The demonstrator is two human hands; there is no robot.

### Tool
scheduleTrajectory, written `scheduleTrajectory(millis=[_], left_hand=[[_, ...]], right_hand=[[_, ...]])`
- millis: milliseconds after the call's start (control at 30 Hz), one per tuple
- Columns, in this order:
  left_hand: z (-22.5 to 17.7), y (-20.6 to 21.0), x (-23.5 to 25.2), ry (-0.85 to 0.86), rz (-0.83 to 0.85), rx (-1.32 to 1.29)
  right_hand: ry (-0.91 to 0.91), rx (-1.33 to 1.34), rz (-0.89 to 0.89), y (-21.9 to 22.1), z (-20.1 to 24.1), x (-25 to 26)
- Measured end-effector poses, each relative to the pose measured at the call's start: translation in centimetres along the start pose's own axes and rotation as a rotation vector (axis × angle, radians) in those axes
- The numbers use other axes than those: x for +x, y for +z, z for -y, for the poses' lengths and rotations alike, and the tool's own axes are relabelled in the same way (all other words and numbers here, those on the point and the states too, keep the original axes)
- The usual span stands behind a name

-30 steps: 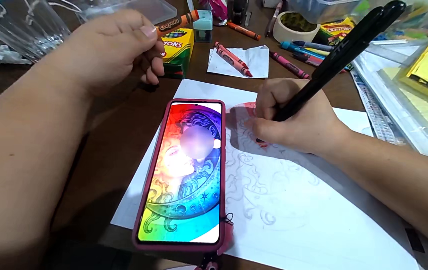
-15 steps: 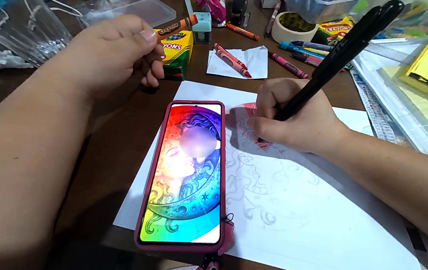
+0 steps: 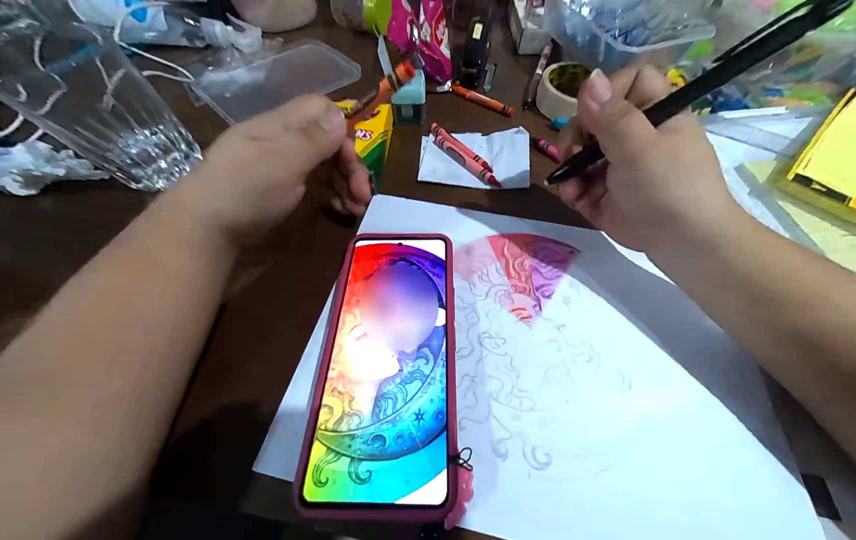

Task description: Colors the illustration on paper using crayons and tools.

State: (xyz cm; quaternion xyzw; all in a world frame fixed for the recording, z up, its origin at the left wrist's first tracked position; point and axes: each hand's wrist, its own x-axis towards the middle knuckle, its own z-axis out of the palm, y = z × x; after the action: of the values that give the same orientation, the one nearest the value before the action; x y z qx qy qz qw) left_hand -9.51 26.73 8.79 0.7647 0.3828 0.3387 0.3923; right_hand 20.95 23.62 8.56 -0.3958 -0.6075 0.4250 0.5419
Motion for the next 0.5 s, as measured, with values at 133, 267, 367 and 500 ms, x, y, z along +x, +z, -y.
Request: scheduleTrajectory(millis=[133,267,367,500], left_hand=[[0.4,1.2,0.4,0.154,0.099,0.061],[0.6,2.4,1.0,0.224,0.163,0.138],[-0.5,3.4,1.6,0.188,0.191,0.255],[-1.9,4.4,2.2,0.063,0.244,0.353]], right_hand=[[0.098,-0.06,0.024,-1.6,-1.3,1.4],[-0.003,-0.189,0.041,-1.5,-2.2,1.9],[-0.047,-0.444,0.044,-0.9,-2.3,1.9],[-0.002,-0.645,0.02,-0.1,-2.0,1.6]])
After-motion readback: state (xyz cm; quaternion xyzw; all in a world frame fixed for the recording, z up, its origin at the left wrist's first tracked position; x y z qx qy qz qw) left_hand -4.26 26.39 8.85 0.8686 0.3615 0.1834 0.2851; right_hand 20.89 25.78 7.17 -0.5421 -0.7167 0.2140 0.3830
